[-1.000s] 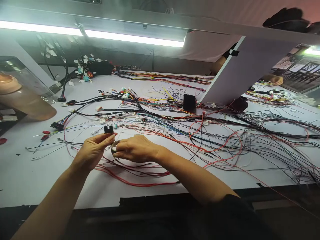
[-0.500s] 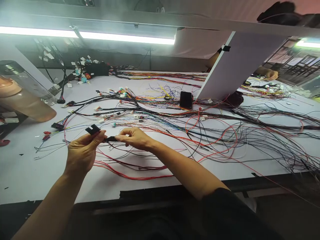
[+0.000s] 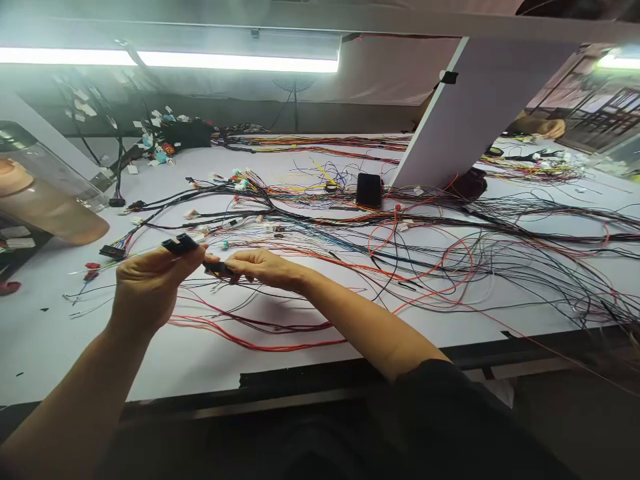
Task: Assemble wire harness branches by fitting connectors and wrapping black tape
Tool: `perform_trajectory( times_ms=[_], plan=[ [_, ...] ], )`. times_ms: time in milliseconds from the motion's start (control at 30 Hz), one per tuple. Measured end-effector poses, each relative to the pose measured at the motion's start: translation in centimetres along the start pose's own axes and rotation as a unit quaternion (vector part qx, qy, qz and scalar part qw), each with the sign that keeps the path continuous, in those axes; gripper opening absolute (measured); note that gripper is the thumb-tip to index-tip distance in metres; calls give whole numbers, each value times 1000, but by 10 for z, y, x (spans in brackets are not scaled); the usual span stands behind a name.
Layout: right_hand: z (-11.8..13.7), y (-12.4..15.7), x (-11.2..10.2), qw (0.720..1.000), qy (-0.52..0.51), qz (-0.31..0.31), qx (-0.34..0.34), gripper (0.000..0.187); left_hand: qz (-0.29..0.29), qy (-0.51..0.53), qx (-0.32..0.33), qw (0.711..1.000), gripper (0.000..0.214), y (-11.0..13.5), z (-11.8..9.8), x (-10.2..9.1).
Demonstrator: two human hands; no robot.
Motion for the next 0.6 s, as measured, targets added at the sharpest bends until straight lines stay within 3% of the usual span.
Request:
perform_trajectory(
  times_ms=[100, 200, 267, 433, 600],
  plan=[
    [2, -1, -1, 999, -22, -47, -10, 35, 17, -20, 28, 999, 13, -7, -9, 1],
    [5, -3, -3, 998, -30, -46, -43, 36, 8, 19, 27, 999, 14, -9, -15, 4],
    [6, -6, -5, 997, -50, -19, -63, 38, 2, 39, 18, 999, 16, -8, -18, 8],
    [-1, -13, 4, 975, -175, 124, -49, 43, -2, 9, -21, 1000, 18, -6, -24, 15],
    [2, -15, 12, 969, -207, 135, -30, 49, -5, -36, -17, 999, 19, -9, -32, 15]
  ],
)
Point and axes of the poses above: each hand's wrist, its own y-axis away from the middle knuckle, its own x-axis out of the palm, z = x × y, the point moved 6 cm from there along -y, towards the middle knuckle, and after that the axes turned 14 degrees about z, right-handed, at the moved point
